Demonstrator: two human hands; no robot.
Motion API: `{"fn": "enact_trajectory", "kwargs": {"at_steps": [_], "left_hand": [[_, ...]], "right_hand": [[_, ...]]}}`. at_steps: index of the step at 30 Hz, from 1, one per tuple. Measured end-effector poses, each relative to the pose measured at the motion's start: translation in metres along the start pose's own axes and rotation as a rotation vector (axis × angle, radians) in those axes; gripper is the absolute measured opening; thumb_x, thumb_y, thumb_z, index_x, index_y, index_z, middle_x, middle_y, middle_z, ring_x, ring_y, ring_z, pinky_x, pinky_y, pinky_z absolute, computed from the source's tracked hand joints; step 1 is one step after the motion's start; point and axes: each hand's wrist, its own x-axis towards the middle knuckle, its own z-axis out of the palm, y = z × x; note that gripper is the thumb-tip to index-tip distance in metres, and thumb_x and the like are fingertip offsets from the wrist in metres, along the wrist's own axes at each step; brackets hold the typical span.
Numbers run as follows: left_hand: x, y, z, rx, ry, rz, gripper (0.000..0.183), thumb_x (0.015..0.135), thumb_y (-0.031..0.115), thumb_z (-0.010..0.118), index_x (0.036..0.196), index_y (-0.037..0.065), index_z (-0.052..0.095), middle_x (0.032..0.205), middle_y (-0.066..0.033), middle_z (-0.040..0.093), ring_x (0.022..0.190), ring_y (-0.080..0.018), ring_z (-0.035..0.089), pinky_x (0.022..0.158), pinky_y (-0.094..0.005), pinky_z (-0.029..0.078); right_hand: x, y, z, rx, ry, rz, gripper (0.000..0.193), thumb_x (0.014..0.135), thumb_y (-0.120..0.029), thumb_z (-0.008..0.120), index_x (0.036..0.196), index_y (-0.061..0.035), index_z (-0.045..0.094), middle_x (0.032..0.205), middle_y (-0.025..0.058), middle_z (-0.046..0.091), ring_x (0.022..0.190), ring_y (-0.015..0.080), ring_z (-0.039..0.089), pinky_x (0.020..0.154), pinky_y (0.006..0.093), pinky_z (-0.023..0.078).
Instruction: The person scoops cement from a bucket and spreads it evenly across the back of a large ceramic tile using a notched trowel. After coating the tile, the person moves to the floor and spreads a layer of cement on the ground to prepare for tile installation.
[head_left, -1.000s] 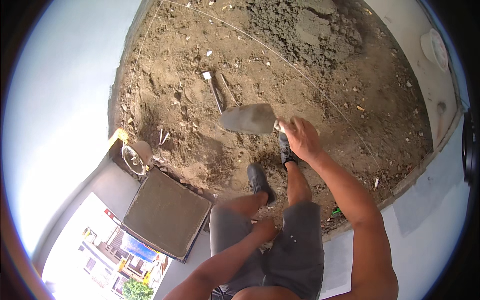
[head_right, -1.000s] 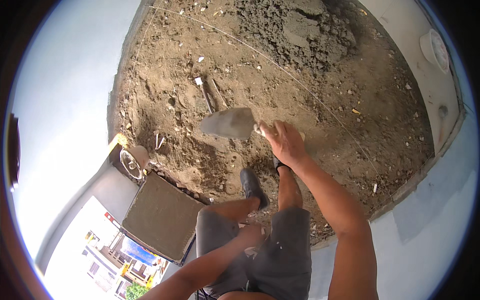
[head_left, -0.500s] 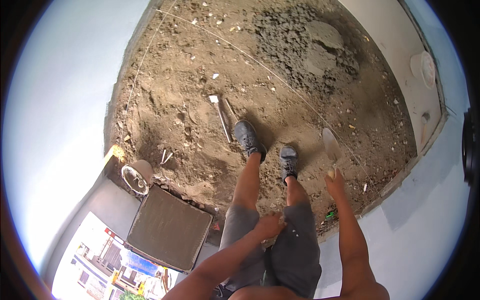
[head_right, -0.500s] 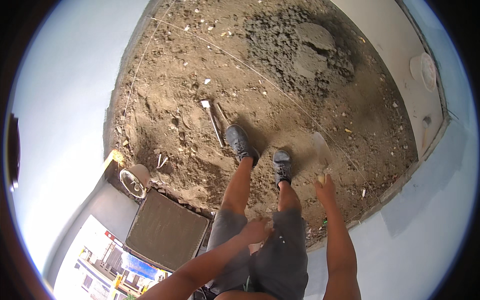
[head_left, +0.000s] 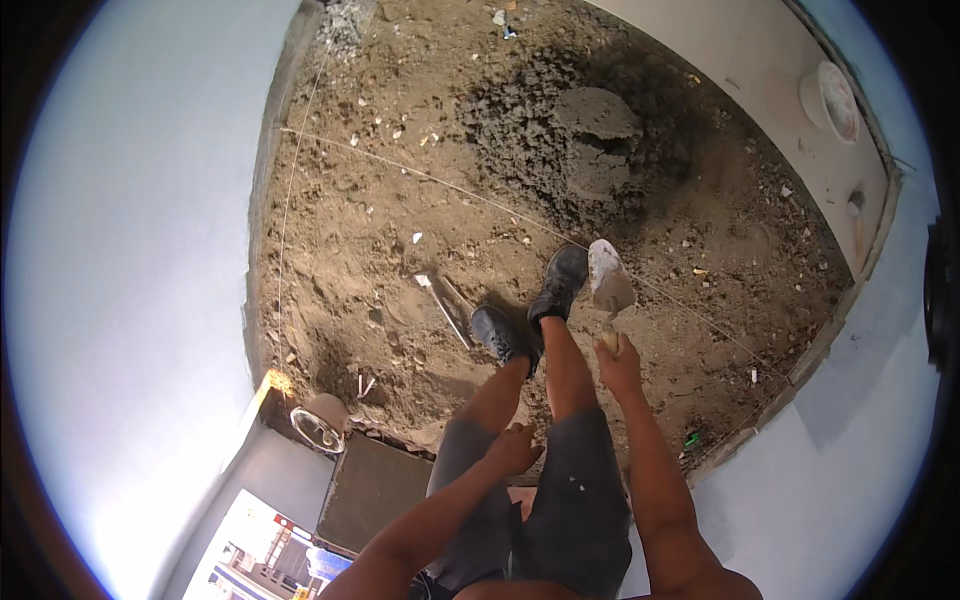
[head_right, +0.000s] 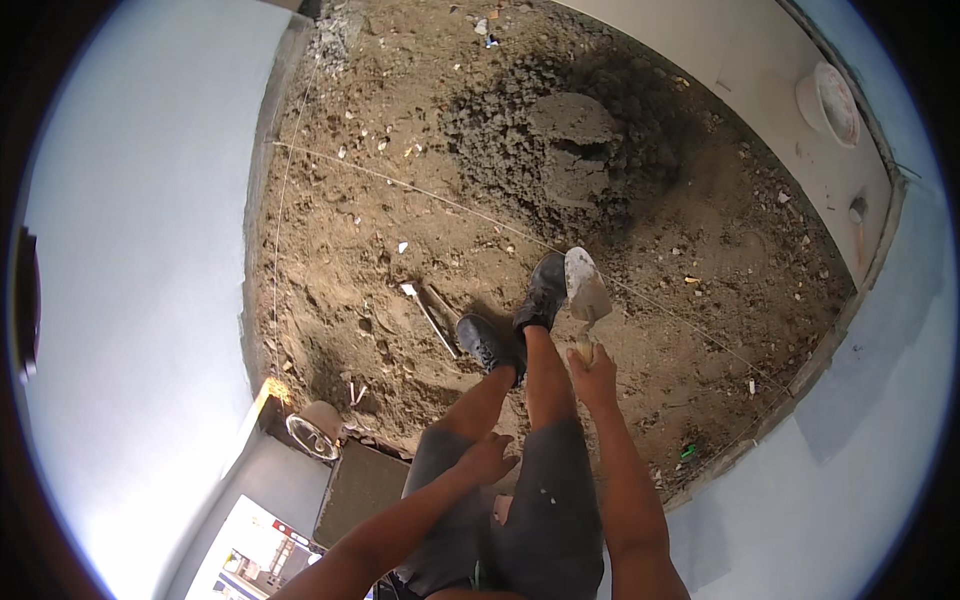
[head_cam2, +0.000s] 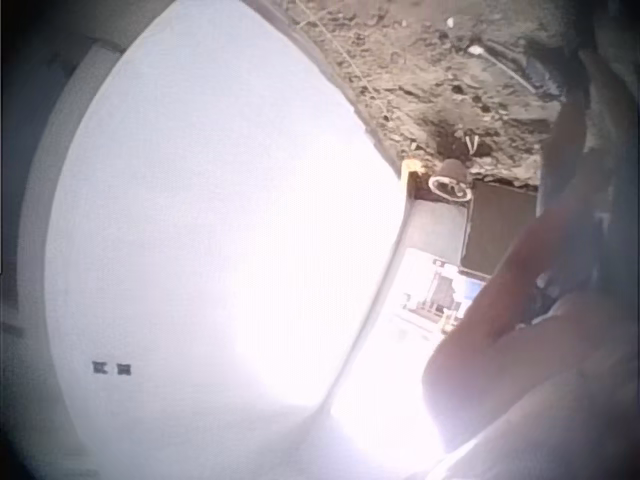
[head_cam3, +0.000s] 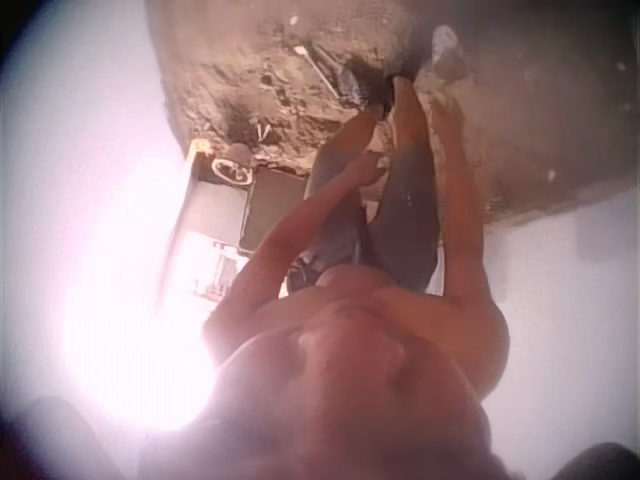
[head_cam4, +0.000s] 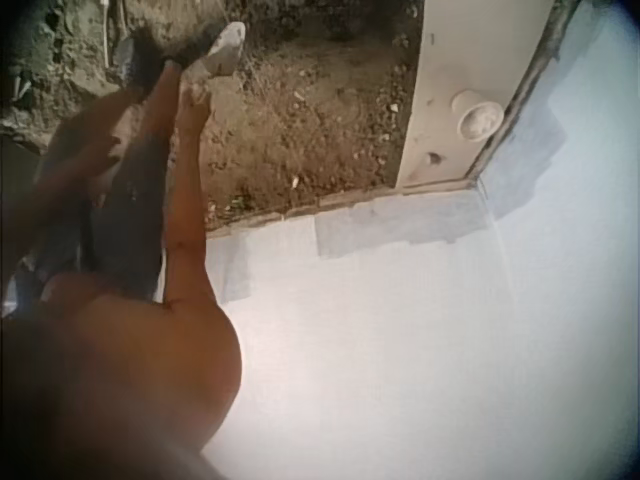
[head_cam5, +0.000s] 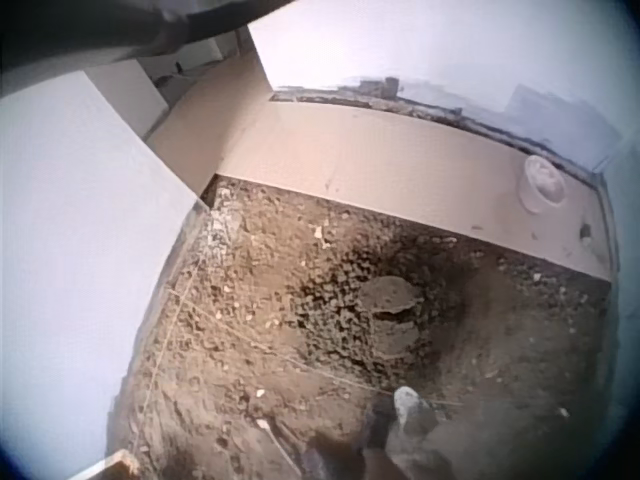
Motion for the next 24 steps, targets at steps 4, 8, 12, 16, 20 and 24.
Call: {"fn": "enact_trajectory", "kwargs": {"at_steps": [4, 8, 12, 16, 20, 24], "left_hand": [[0.012, 0.037, -0.048, 0.121, -0.010, 0.092, 0.058, 0.093, 0.037, 0.058, 0.138, 0.003, 0.044, 0.130, -0.0258, 0.051, 0.119, -0.0418, 0.053, 0.098, -0.0496, 0.046], [0.013, 0.093, -0.094, 0.144, -0.106, 0.110, 0.057, 0.094, 0.039, 0.057, 0.139, 0.005, 0.045, 0.133, -0.0233, 0.050, 0.123, -0.0401, 0.052, 0.102, -0.0474, 0.045], [0.027, 0.101, -0.096, 0.041, -0.157, 0.125, 0.057, 0.095, 0.039, 0.057, 0.140, 0.006, 0.045, 0.135, -0.0211, 0.050, 0.125, -0.0391, 0.050, 0.103, -0.0463, 0.044], [0.040, 0.097, -0.116, 0.009, -0.244, 0.098, 0.059, 0.094, 0.039, 0.058, 0.141, 0.006, 0.044, 0.135, -0.0229, 0.049, 0.126, -0.0385, 0.050, 0.104, -0.0461, 0.043], [0.073, 0.096, -0.167, 0.083, -0.307, 0.246, 0.063, 0.093, 0.040, 0.060, 0.141, 0.003, 0.042, 0.134, -0.0251, 0.049, 0.126, -0.0380, 0.050, 0.103, -0.0455, 0.043], [0.097, 0.092, -0.201, 0.371, -0.188, 0.385, 0.068, 0.090, 0.040, 0.063, 0.141, 0.000, 0.041, 0.133, -0.0251, 0.049, 0.125, -0.0385, 0.051, 0.102, -0.0470, 0.043]], "right_hand": [[0.019, -0.039, -0.018, 0.142, 0.117, -0.085, 0.042, 0.093, -0.038, 0.064, 0.097, 0.0031, 0.055, 0.072, 0.0153, 0.058, 0.059, 0.0271, 0.061, 0.055, 0.0421, 0.048], [0.023, -0.060, -0.035, 0.749, -0.181, 0.360, 0.031, 0.094, -0.036, 0.065, 0.094, -0.0055, 0.057, 0.061, 0.0049, 0.054, 0.044, 0.0150, 0.053, 0.041, 0.0339, 0.043], [0.053, -0.070, -0.006, 0.893, -0.208, 0.410, 0.031, 0.095, -0.036, 0.065, 0.090, -0.0070, 0.056, 0.057, 0.0019, 0.051, 0.038, 0.0118, 0.048, 0.035, 0.0311, 0.041], [0.134, -0.110, 0.019, 0.891, -0.167, 0.278, 0.034, 0.095, -0.038, 0.063, 0.087, -0.0064, 0.056, 0.056, 0.0021, 0.052, 0.038, 0.0121, 0.049, 0.035, 0.0311, 0.043], [0.199, -0.155, 0.016, 0.817, -0.223, 0.275, 0.036, 0.096, -0.039, 0.062, 0.089, -0.0040, 0.055, 0.061, 0.0039, 0.055, 0.041, 0.0141, 0.051, 0.038, 0.0339, 0.046], [0.240, -0.186, 0.023, 0.839, -0.204, 0.280, 0.037, 0.097, -0.038, 0.060, 0.089, -0.0028, 0.054, 0.063, 0.0050, 0.054, 0.044, 0.0153, 0.053, 0.041, 0.0364, 0.048]]}}
